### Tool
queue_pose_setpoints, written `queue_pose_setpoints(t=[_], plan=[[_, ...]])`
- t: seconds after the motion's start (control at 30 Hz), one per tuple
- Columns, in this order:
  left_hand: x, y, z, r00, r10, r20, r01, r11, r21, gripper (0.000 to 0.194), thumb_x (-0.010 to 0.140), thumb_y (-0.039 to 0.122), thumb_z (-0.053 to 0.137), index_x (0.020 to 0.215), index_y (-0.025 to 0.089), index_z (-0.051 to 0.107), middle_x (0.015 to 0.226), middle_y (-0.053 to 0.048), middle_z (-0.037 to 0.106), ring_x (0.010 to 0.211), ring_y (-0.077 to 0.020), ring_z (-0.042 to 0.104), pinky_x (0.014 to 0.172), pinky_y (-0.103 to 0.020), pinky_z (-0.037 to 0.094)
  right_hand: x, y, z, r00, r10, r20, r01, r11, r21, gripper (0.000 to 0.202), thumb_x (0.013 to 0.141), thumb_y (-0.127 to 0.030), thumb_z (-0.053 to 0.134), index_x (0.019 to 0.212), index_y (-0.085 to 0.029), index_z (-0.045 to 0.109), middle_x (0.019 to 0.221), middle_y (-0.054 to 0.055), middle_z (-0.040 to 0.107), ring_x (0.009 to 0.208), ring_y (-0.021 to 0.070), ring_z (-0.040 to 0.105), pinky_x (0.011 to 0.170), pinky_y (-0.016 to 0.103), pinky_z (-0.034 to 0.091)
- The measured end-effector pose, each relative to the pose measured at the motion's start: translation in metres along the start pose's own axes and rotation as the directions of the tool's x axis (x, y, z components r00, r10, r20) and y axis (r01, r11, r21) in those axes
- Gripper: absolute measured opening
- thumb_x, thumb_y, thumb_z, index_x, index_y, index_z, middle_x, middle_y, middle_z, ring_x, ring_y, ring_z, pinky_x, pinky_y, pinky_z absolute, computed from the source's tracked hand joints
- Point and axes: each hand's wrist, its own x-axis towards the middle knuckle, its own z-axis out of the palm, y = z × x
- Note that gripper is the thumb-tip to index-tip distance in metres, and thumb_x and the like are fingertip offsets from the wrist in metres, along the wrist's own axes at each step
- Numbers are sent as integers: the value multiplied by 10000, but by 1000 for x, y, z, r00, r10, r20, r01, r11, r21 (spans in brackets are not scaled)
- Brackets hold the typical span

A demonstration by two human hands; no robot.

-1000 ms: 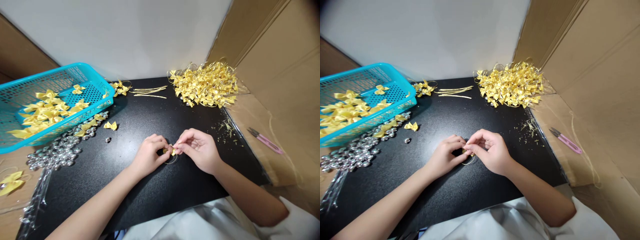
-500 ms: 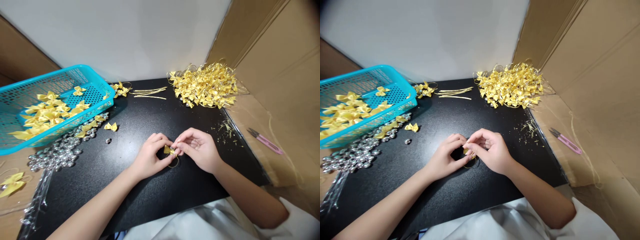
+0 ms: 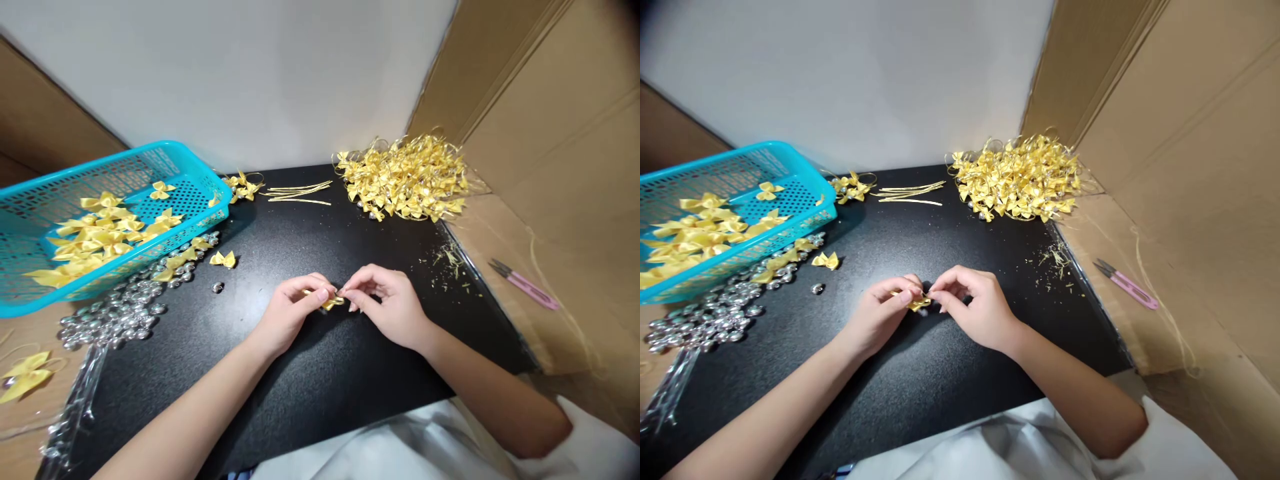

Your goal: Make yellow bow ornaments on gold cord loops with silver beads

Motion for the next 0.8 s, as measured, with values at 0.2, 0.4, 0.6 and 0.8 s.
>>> queue_pose_setpoints(t=[0.2,0.4,0.6,0.8], plan=[[-1,1,3,989,-115,-90,95,975,-200,169,617,312,862,736,223,780,747,0,697,685,-105,598,662,-240,476,-1,1,-2,992,-127,8,127,977,-172,78,871,-208,644,798,-198,669,723,15,686,593,116,626,565,245,522],[-2,-4,-2,989,-123,-86,113,987,-118,189,644,258,845,819,228,783,878,-16,732,776,-129,653,699,-242,504,0,-1,-4,985,-170,-15,161,953,-256,82,876,-203,636,799,-206,666,726,16,699,649,139,646,597,262,504],[-3,3,1,1000,0,13,-3,975,222,212,784,264,728,989,230,768,936,-52,743,897,-186,645,815,-322,483,-2,0,-5,946,-316,74,324,921,-217,92,872,-131,617,830,-204,653,775,27,716,704,148,650,648,273,508],[-6,7,8,976,109,186,-192,831,522,69,824,248,694,838,224,757,848,-19,737,825,-176,592,797,-322,418,-1,-1,-1,964,-249,88,263,941,-213,99,843,-121,653,824,-217,667,767,19,714,735,158,600,642,286,471]])
